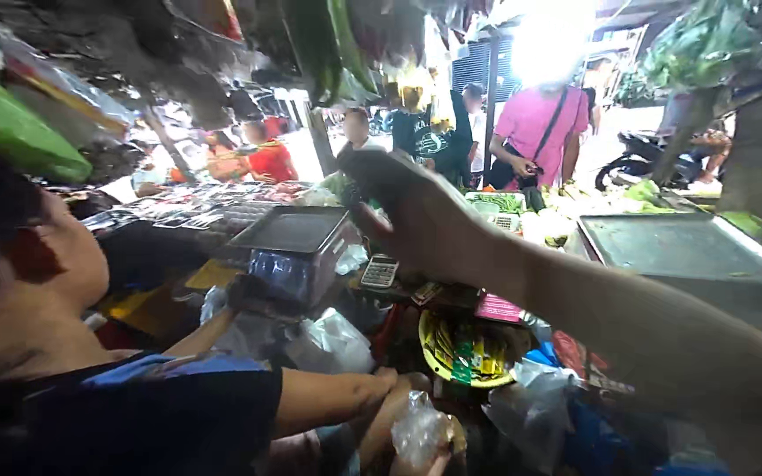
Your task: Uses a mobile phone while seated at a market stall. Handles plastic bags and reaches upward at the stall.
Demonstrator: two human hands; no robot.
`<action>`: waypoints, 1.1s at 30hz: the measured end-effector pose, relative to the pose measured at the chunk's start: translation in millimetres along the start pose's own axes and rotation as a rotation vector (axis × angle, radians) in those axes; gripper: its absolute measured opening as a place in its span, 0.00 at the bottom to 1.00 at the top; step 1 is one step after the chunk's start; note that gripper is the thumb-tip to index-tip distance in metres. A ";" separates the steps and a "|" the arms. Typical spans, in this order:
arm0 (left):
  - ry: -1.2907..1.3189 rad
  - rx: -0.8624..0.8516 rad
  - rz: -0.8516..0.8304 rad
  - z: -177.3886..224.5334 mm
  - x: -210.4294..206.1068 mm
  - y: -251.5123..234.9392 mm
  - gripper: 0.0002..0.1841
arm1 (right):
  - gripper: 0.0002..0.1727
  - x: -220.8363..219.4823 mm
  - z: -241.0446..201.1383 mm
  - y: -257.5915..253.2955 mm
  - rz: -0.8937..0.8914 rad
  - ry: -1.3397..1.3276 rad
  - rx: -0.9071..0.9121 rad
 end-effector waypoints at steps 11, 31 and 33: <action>0.204 0.076 0.075 -23.3 12.0 23.0 0.17 | 0.24 -11.4 132.4 -152.3 0.195 0.481 -0.408; 0.277 0.107 0.128 -35.6 24.5 28.0 0.16 | 0.21 -8.9 166.3 -181.1 -0.155 0.349 -0.379; 0.310 0.079 0.129 -32.8 24.8 26.8 0.14 | 0.20 -15.9 191.4 -186.2 -0.181 0.384 -0.452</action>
Point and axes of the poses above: each hand's wrist, its own y-axis away from the middle knuckle, its own x-axis out of the back of the hand, z = x × y, the point moved 10 cm from there along -y, towards the middle knuckle, and after that the axes turned 14 degrees about -y, right-handed, at the moved point
